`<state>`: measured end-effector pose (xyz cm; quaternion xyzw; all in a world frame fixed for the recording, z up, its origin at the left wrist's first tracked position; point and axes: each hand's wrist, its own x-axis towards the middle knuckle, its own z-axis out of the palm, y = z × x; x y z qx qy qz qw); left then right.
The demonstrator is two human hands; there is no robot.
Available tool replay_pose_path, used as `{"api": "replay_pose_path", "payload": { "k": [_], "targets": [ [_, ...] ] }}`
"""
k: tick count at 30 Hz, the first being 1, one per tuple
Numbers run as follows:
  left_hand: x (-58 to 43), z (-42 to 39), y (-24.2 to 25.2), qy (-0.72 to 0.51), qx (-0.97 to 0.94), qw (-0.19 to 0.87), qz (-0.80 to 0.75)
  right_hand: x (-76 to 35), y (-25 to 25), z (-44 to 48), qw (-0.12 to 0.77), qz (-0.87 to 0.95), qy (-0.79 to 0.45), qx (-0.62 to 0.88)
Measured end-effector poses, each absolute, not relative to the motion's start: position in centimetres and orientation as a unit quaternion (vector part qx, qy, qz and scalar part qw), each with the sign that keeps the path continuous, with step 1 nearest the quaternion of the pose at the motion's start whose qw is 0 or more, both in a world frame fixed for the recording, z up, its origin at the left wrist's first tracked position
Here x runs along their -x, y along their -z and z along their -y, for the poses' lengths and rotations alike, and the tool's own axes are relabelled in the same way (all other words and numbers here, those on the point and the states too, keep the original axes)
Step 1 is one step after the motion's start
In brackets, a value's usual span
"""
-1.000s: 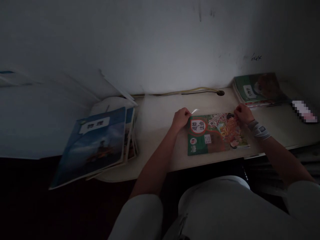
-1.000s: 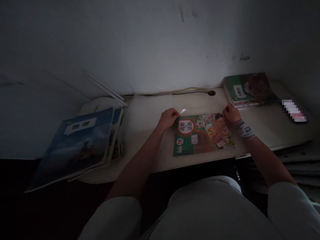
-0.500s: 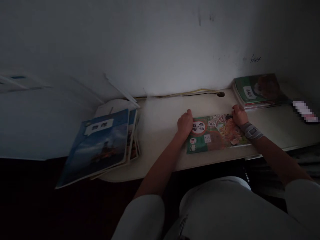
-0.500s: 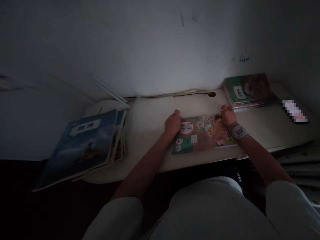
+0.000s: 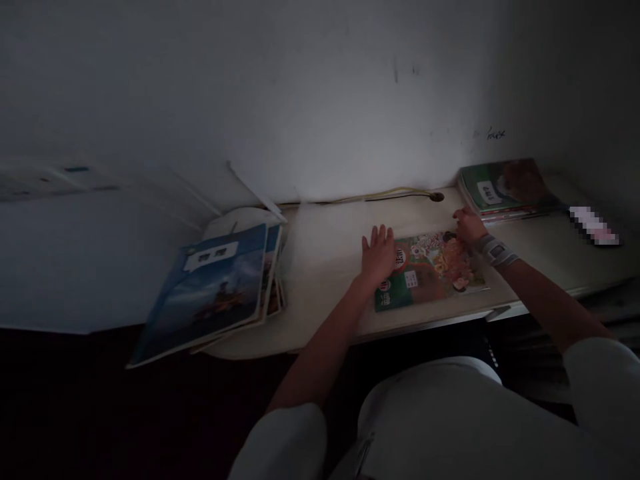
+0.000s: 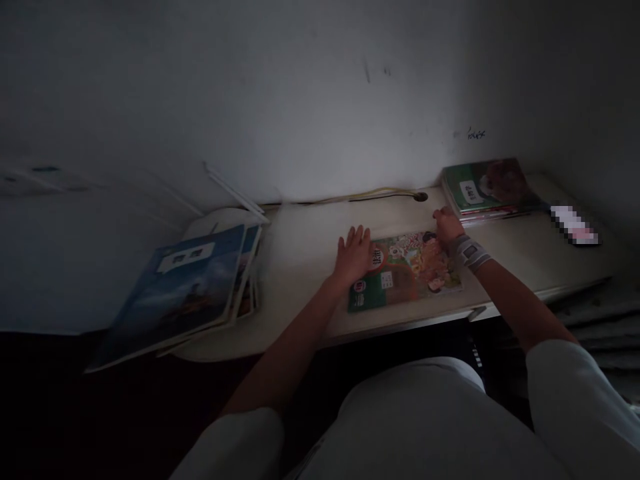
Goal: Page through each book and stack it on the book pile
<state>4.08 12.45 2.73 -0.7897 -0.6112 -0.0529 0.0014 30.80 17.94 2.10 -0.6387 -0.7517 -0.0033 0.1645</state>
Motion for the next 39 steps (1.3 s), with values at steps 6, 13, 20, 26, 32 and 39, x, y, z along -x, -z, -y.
{"api": "replay_pose_path", "payload": {
  "k": [6,13,20,26,32,39],
  "targets": [
    [-6.9,-7.6,-1.9,0.050,0.829,0.009,0.557,-23.5,-2.6,-8.9,0.179,0.849,0.040,0.495],
    [-6.6,-7.1,-0.1,0.063,0.801,-0.017,0.595,-24.1,1.0,-6.1,0.133,0.882,0.022,0.452],
    [-3.1,-7.9,0.0,0.018,0.758,-0.018,0.652,-32.3,0.8,-7.6,0.041,0.809,0.067,0.583],
    [-4.1,-9.8,-0.7,0.039,0.807,0.031,0.588,-30.1,-0.7,-8.8,0.034,0.831,0.085,0.548],
    [-5.1,-13.4,-1.5,0.033,0.836,0.015,0.548,-26.7,-1.2,-12.8,0.040,0.873,0.015,0.485],
    [-1.6,-14.3,-1.9,0.029,0.781,0.035,0.623,-29.8,-0.8,-14.1,0.057,0.818,0.028,0.571]
  ]
}}
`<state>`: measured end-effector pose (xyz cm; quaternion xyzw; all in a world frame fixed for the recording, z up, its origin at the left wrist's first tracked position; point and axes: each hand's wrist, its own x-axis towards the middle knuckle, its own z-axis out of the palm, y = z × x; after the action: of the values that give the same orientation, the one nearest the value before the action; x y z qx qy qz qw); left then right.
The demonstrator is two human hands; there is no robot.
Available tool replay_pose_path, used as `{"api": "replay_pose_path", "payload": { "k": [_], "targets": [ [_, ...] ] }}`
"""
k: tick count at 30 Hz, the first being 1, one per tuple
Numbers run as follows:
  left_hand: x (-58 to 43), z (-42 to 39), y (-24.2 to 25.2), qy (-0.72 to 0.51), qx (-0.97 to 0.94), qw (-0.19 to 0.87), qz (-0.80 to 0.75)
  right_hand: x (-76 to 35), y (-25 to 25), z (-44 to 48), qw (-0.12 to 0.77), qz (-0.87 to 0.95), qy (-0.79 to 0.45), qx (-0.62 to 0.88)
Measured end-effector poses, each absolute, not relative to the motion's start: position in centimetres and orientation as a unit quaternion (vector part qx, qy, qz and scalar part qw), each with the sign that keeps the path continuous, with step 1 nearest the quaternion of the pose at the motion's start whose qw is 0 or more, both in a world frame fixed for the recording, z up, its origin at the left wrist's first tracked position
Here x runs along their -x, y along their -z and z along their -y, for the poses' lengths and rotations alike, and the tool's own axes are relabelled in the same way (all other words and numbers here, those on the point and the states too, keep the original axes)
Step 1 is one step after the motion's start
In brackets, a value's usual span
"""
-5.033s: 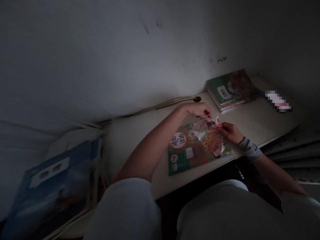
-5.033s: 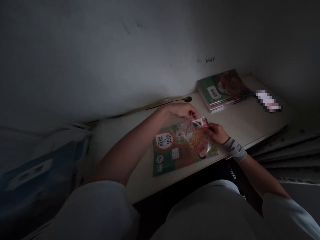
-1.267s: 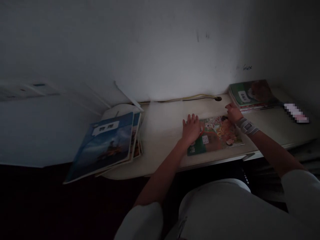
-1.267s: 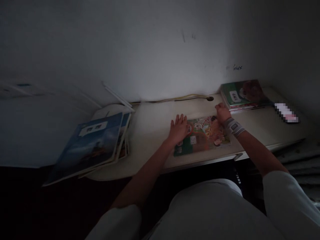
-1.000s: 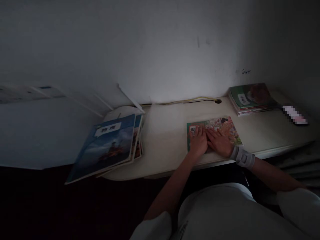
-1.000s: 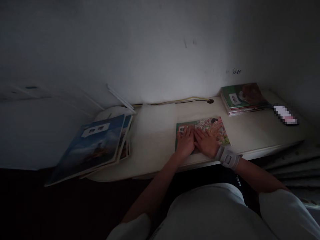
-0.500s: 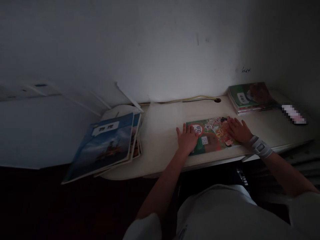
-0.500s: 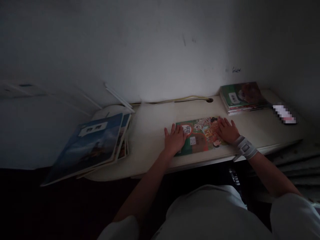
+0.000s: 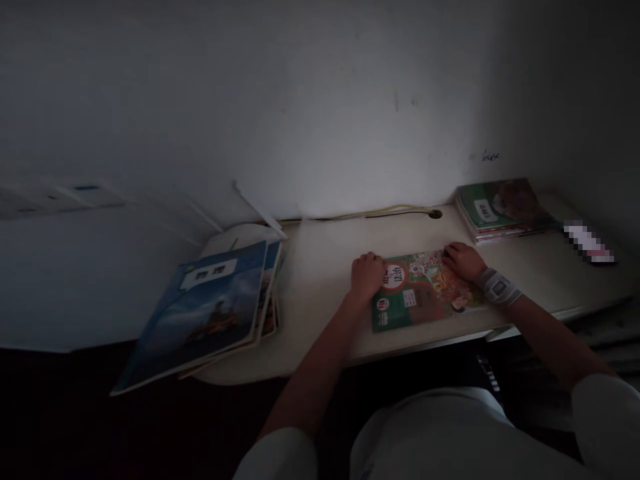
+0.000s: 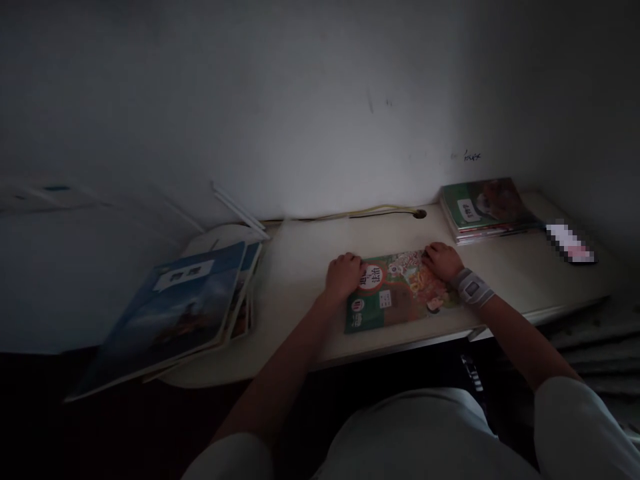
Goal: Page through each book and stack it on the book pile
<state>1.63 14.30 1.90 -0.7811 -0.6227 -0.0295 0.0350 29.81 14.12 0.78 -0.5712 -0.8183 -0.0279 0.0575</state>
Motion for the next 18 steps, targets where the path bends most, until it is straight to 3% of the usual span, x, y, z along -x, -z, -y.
{"api": "replay_pose_path", "payload": {
  "k": [3,6,11,15,18],
  "targets": [
    [-0.3,-14.7,-2.0,0.072,0.727,0.009,0.683,-30.8,-0.6,-14.3,0.091,0.740,0.029,0.666],
    [0.3,-15.4,-1.9,0.183,0.669,-0.118,0.711,-31.0,-0.2,-15.2,0.205,0.679,-0.044,0.704],
    [0.5,-16.4,-1.5,0.292,0.629,-0.237,0.680,-30.8,0.5,-16.4,0.352,0.642,-0.120,0.671],
    [0.9,-16.1,-1.4,0.374,0.581,-0.340,0.639,-30.5,-0.1,-15.7,0.524,0.540,-0.289,0.591],
    [1.0,-15.9,-1.5,0.415,0.549,-0.402,0.604,-30.4,-1.2,-15.1,0.544,0.525,-0.341,0.558]
  ]
}}
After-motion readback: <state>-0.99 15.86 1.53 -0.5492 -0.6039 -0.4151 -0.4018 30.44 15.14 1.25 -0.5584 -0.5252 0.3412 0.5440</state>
